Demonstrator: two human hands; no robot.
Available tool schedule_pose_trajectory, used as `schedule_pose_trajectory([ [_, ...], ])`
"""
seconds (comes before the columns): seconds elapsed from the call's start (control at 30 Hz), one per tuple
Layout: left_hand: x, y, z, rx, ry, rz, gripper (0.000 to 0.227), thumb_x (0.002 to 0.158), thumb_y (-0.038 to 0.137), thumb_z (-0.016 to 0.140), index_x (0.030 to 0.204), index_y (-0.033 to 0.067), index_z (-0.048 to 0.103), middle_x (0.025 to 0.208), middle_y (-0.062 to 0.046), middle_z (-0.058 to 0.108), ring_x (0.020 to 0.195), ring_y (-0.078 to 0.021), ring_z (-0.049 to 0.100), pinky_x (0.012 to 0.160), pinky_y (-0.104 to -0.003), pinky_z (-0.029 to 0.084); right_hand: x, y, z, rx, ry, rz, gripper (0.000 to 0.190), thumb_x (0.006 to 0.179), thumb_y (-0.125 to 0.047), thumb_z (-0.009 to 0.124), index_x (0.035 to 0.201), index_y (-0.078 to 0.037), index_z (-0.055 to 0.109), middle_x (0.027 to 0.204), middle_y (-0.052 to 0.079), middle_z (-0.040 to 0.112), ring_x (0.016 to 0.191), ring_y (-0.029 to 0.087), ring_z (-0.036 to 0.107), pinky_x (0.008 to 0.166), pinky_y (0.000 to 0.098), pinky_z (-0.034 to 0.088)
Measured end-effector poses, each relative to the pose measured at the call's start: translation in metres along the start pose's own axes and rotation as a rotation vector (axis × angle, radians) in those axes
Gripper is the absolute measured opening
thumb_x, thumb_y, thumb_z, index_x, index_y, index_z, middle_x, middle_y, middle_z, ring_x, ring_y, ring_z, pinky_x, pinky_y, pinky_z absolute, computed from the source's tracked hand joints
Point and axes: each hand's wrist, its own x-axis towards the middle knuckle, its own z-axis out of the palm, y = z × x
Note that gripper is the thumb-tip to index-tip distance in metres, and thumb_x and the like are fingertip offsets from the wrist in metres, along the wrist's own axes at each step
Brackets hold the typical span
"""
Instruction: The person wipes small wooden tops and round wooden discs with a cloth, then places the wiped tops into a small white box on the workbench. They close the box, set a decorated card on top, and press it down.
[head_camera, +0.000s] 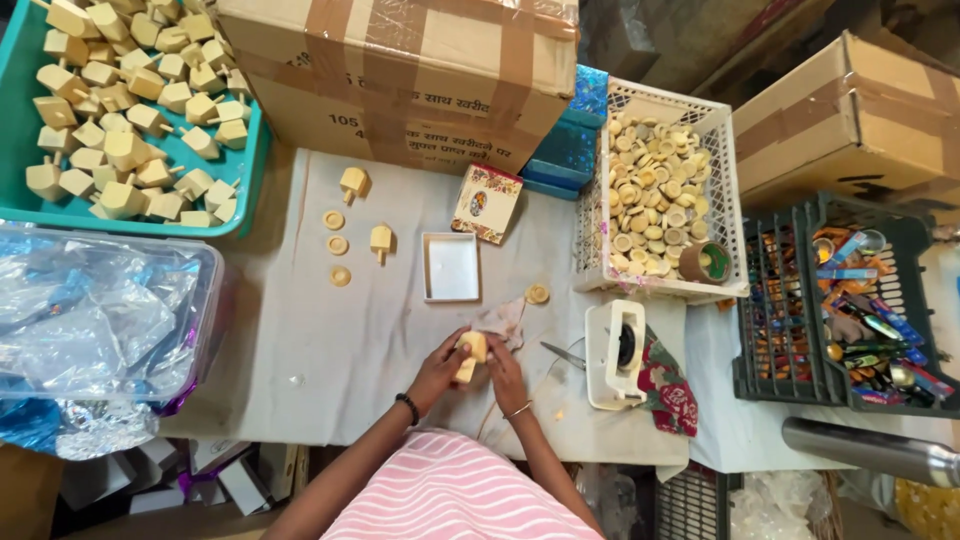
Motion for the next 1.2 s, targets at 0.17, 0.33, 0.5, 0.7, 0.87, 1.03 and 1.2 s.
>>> schedule_pose_trajectory([
  [0.17, 0.016, 0.012, -0.004, 0.18, 0.033, 0.094, 0.062, 0.097, 0.048, 0.064, 0.153, 0.0231, 0.055, 0.091, 0.0, 0.07, 0.069, -0.0075, 0.062, 0.057, -0.026, 0.055, 0.017, 0.003, 0.009, 0.515, -0.183, 0.263, 0.048, 0.097, -0.022, 0.062, 0.142, -0.008, 0.051, 0.129, 0.004, 0.064, 0.115, 0.014, 0.061, 0.097, 0.0296, 0.051],
  [0.33, 0.023, 0.038, -0.004, 0.367, 0.055, 0.127, 0.076, 0.089, 0.049, 0.069, 0.156, 0.0233, 0.043, 0.087, -0.008, 0.073, 0.063, -0.0152, 0.071, 0.054, -0.03, 0.059, 0.049, 0.001, 0.006, 0.481, -0.15, 0.309, 0.049, 0.094, -0.013, 0.074, 0.137, -0.002, 0.054, 0.115, 0.005, 0.066, 0.104, 0.013, 0.063, 0.086, 0.027, 0.054],
  [0.5, 0.029, 0.053, -0.011, 0.607, 0.168, -0.05, 0.1, 0.083, 0.045, 0.074, 0.161, 0.0231, 0.015, 0.099, -0.016, 0.078, 0.069, -0.0326, 0.076, 0.06, -0.04, 0.06, 0.081, 0.005, 0.012, 0.418, -0.079, 0.192, 0.05, 0.087, -0.011, 0.078, 0.131, -0.001, 0.056, 0.11, 0.006, 0.069, 0.095, 0.013, 0.068, 0.079, 0.0257, 0.059],
  [0.7, 0.046, -0.005, -0.028, 0.914, 0.17, -0.041, 0.097, 0.083, 0.043, 0.073, 0.161, 0.0224, 0.02, 0.102, -0.015, 0.078, 0.094, -0.0386, 0.073, 0.085, -0.047, 0.057, 0.11, -0.041, 0.017, -0.319, 0.119, -0.15, 0.046, 0.078, -0.024, 0.089, 0.116, -0.007, 0.07, 0.115, 0.011, 0.07, 0.097, 0.026, 0.069, 0.084, 0.0342, 0.057],
  [0.87, 0.049, -0.016, -0.029, 0.945, 0.205, 0.049, 0.08, 0.085, 0.043, 0.073, 0.15, 0.0174, 0.035, 0.099, -0.016, 0.077, 0.093, -0.0383, 0.073, 0.081, -0.047, 0.057, 0.124, -0.063, 0.023, -0.26, -0.015, 0.024, 0.049, 0.081, -0.03, 0.084, 0.122, -0.009, 0.068, 0.118, 0.011, 0.068, 0.101, 0.027, 0.07, 0.087, 0.0352, 0.058],
  [1.03, 0.044, 0.006, -0.018, 0.932, 0.284, 0.155, 0.068, 0.087, 0.04, 0.075, 0.138, 0.011, 0.04, 0.097, -0.015, 0.077, 0.09, -0.0375, 0.073, 0.076, -0.048, 0.057, 0.136, -0.065, 0.031, -0.403, -0.136, -0.055, 0.046, 0.082, -0.026, 0.082, 0.123, -0.011, 0.068, 0.118, 0.011, 0.069, 0.107, 0.032, 0.065, 0.092, 0.0407, 0.053],
  [1.2, 0.033, 0.032, -0.012, 0.936, 0.23, 0.051, 0.1, 0.084, 0.036, 0.075, 0.162, 0.018, 0.015, 0.093, -0.014, 0.076, 0.085, -0.0351, 0.073, 0.076, -0.045, 0.058, 0.142, -0.046, 0.038, -0.523, -0.183, -0.15, 0.047, 0.079, -0.019, 0.081, 0.124, -0.012, 0.069, 0.119, 0.011, 0.069, 0.106, 0.035, 0.061, 0.093, 0.0438, 0.051],
])
